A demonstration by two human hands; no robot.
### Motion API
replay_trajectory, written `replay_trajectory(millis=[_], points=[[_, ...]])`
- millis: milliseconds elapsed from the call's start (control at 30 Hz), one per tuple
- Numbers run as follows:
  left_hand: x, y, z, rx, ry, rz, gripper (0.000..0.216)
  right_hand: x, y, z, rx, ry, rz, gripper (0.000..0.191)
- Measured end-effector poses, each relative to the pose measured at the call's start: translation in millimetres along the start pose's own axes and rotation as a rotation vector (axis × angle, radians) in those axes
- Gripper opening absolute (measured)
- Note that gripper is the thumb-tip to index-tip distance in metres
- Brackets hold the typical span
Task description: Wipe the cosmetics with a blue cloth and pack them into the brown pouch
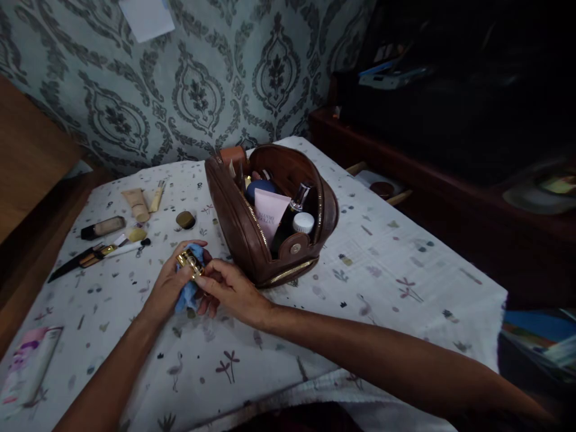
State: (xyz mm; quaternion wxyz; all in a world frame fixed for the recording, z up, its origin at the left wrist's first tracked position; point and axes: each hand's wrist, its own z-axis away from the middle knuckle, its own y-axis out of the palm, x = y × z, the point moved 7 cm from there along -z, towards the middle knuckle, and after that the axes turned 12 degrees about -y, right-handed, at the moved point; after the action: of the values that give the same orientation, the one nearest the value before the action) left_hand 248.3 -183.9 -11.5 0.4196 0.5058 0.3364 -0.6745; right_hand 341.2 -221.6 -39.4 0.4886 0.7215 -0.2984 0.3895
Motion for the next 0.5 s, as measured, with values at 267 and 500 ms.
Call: replay_trajectory(millis=[267, 500], points=[[-0.6, -0.8, 0.8, 0.040, -0.017, 0.040, 0.052, -1.4, 1.0, 0.0, 0.016, 0.036, 0.042, 0.032], [-11.5, -20.2, -0.9, -0.123, 0.083, -0.098, 0.044, 1.9, -4.9, 5.1, -0.051, 0.061, 0.216, 0.018]])
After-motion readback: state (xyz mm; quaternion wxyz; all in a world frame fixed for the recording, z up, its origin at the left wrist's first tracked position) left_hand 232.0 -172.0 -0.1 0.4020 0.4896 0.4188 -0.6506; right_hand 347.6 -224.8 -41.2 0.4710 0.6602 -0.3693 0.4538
